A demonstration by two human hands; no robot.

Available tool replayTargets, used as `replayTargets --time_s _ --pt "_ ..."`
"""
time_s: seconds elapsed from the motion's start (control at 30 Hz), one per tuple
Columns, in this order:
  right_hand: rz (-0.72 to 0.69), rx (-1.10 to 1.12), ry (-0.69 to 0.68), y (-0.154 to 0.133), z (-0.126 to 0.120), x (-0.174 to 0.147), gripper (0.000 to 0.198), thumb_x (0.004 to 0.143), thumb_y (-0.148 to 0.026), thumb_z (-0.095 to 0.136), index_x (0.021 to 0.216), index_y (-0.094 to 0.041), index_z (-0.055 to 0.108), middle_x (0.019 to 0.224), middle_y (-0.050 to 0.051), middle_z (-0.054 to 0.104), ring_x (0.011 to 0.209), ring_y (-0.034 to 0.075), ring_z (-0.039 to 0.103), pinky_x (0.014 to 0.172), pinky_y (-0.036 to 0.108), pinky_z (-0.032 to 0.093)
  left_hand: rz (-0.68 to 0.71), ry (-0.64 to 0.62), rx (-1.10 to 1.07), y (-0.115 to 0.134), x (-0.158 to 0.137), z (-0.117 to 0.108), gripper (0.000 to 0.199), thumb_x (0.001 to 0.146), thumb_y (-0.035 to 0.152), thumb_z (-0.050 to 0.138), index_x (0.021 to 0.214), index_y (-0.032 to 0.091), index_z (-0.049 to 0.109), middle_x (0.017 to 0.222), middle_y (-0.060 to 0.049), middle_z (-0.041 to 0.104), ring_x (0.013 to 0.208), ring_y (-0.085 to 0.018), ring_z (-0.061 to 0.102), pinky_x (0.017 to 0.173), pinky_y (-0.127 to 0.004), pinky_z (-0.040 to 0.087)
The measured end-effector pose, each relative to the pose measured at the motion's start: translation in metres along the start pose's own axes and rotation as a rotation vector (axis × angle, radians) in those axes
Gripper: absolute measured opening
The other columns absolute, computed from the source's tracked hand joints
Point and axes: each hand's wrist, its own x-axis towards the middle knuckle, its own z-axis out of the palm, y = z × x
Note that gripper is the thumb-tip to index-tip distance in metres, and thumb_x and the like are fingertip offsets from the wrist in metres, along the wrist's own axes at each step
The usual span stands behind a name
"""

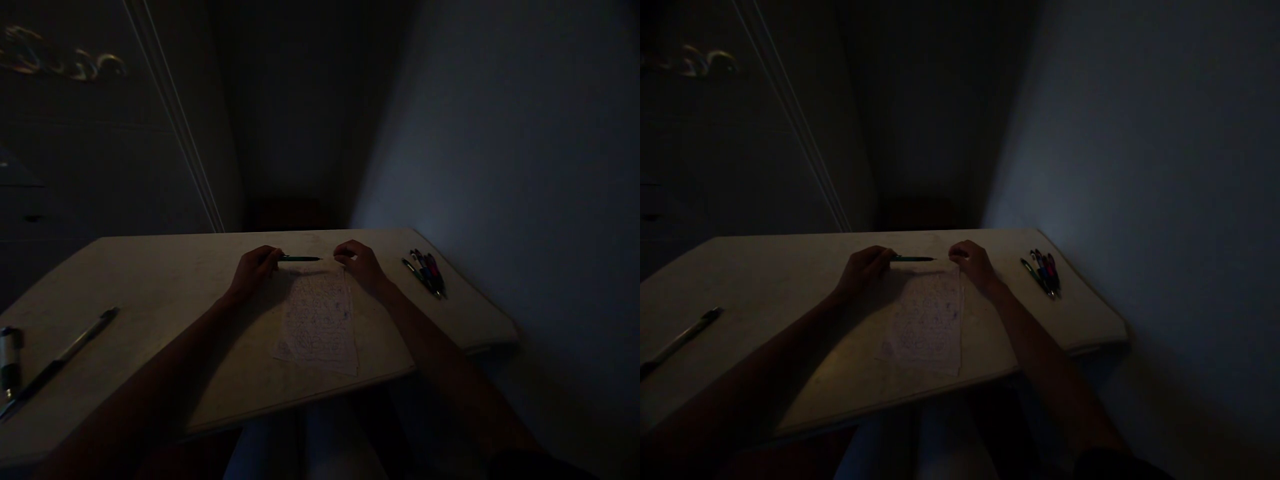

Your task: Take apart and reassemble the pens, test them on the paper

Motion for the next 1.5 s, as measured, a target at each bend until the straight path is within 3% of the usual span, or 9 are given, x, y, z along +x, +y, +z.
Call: replayTargets --time_s 0.23,0.67,0.8,0.9,1.0,1.1,1.2,1.3,1.5 --pt "-0.036 -0.250 -0.121 0.014 -0.002 -0.001 0.015 0.082 -0.009 0.061 0.084 -0.019 0.072 0.089 0.006 0.065 0.086 0.018 0.060 0.084 0.034 0.046 0.003 -0.023 -0.026 -0.013 0.004 0.001 0.035 0.083 0.050 0.060 0.086 0.016 0.066 0.072 -0.003 0.065 0.063 -0.015 0.059 0.058 -0.026 0.046" --pt "0.007 -0.249 -0.150 0.015 -0.002 -0.002 0.027 0.085 -0.010 0.058 0.105 -0.019 0.073 0.096 0.008 0.068 0.090 0.020 0.063 0.088 0.036 0.046 -0.008 0.029 -0.117 -0.009 0.004 -0.001 0.040 0.078 0.050 0.065 0.098 0.015 0.065 0.079 -0.005 0.068 0.064 -0.015 0.060 0.057 -0.026 0.048" --pt "-0.034 -0.176 -0.066 0.012 -0.003 -0.002 0.024 0.091 -0.022 0.055 0.108 -0.021 0.072 0.103 0.009 0.064 0.091 0.019 0.061 0.090 0.038 0.047 0.010 0.017 -0.153 -0.010 0.004 0.000 0.037 0.079 0.045 0.066 0.100 0.015 0.065 0.081 -0.005 0.067 0.065 -0.015 0.061 0.059 -0.027 0.049" --pt "-0.101 -0.106 -0.035 0.006 0.000 -0.004 0.031 0.092 -0.041 0.057 0.115 -0.025 0.069 0.117 0.009 0.058 0.106 0.021 0.058 0.098 0.040 0.045 0.038 -0.006 -0.139 -0.011 0.002 0.001 0.034 0.080 0.042 0.065 0.102 0.016 0.065 0.082 -0.006 0.069 0.066 -0.016 0.062 0.060 -0.028 0.049" --pt "-0.173 -0.093 -0.135 -0.001 0.006 -0.008 0.042 0.092 -0.053 0.054 0.121 -0.026 0.067 0.128 0.010 0.055 0.124 0.023 0.050 0.108 0.042 0.038 0.079 -0.044 -0.100 -0.010 0.000 0.004 0.033 0.081 0.041 0.066 0.102 0.016 0.067 0.083 -0.007 0.070 0.068 -0.016 0.063 0.061 -0.029 0.050" --pt "-0.251 -0.139 -0.271 -0.006 0.015 -0.013 0.045 0.093 -0.054 0.050 0.125 -0.026 0.065 0.134 0.011 0.055 0.128 0.025 0.047 0.109 0.047 0.035 0.147 -0.070 -0.046 -0.003 -0.005 0.006 0.029 0.081 0.039 0.066 0.100 0.017 0.069 0.087 -0.007 0.073 0.074 -0.018 0.066 0.065 -0.029 0.052" --pt "-0.334 -0.178 -0.359 -0.010 0.020 -0.014 0.039 0.095 -0.048 0.050 0.121 -0.024 0.068 0.123 0.010 0.065 0.117 0.024 0.054 0.102 0.044 0.039 0.224 -0.073 -0.020 0.007 -0.010 0.010 0.024 0.082 0.037 0.064 0.097 0.019 0.071 0.091 -0.006 0.075 0.079 -0.019 0.068 0.069 -0.029 0.054" --pt "-0.337 -0.203 -0.380 -0.016 0.020 -0.013 0.027 0.096 -0.034 0.054 0.112 -0.021 0.072 0.098 0.007 0.073 0.093 0.020 0.062 0.089 0.036 0.044 0.281 -0.042 -0.016 0.014 -0.015 0.014 0.021 0.084 0.033 0.063 0.096 0.019 0.072 0.093 -0.006 0.076 0.083 -0.019 0.070 0.072 -0.028 0.055" --pt "-0.264 -0.249 -0.261 -0.027 0.014 -0.015 0.020 0.088 -0.012 0.058 0.093 -0.020 0.075 0.079 0.002 0.074 0.076 0.017 0.060 0.078 0.031 0.041 0.412 0.082 0.090 0.012 -0.021 0.022 0.019 0.084 0.033 0.067 0.095 0.019 0.073 0.084 -0.006 0.075 0.071 -0.016 0.068 0.065 -0.026 0.053"
